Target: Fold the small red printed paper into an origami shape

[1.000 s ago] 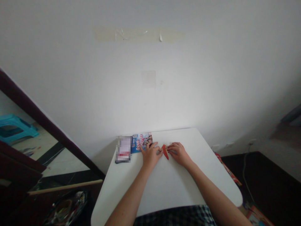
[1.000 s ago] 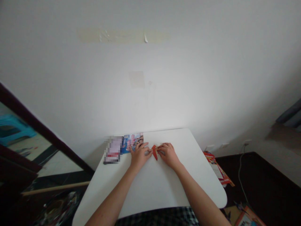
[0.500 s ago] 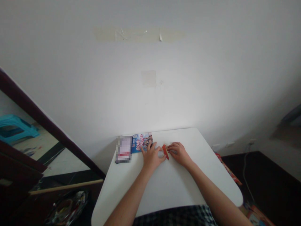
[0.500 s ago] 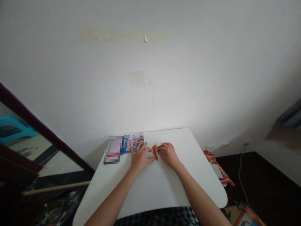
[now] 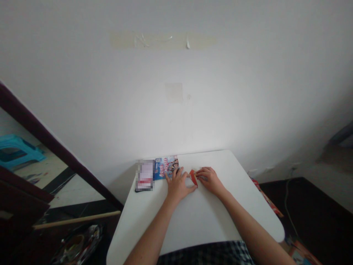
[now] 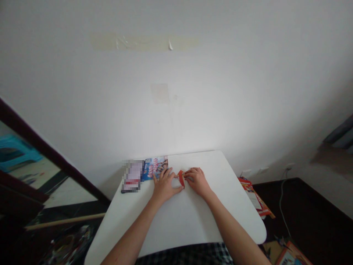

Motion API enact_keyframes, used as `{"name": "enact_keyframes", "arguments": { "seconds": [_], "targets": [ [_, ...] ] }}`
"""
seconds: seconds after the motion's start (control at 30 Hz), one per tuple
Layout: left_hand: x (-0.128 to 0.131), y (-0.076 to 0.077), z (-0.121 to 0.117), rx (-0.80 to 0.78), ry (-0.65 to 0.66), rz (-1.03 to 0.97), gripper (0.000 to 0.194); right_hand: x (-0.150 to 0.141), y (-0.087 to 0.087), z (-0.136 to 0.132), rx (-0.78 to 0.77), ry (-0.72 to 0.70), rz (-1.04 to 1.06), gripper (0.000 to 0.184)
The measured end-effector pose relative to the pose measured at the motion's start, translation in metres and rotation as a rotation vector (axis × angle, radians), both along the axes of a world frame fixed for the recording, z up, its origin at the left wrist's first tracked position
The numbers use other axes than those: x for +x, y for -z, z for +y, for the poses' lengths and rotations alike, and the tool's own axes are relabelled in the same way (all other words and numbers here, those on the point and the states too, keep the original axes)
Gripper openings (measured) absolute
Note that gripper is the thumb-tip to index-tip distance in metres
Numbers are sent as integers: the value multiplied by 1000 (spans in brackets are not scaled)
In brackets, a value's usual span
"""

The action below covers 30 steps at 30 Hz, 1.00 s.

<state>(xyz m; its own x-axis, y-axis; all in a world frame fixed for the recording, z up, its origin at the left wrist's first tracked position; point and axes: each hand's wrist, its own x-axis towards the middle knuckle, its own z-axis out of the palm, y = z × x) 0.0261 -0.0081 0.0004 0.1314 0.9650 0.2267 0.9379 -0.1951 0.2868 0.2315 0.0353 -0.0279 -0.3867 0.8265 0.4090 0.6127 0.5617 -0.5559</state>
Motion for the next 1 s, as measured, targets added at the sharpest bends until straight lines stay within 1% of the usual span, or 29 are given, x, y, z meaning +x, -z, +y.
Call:
{"name": "enact_keyframes", "arguments": {
  "seconds": [0.13, 0.2, 0.4, 0.6, 0.77, 0.9, 1.0],
  "targets": [
    [-1, 0, 2, -29, -1, -26, 58, 1, 2, 2, 26, -8, 6, 18],
    [-1, 0, 2, -18, 6, -53, 58, 1, 3, 3, 42, -24, 7, 18],
    [-2, 1, 5, 60, 1, -122, 34, 1, 1, 1, 78, -47, 30, 16],
    [-2, 1, 8, 64, -12, -146, 19, 2, 0, 0, 63, -43, 43, 18],
    [-2, 1, 11, 94, -28, -162, 16, 0, 2, 1, 57, -45, 48, 17],
    [-2, 2, 14, 89, -41, -163, 7, 0, 3, 1, 60, -30, 51, 17],
    [-2, 2, 15, 99, -54, -166, 5, 0, 2, 1, 61, -29, 48, 17]
  ]
}}
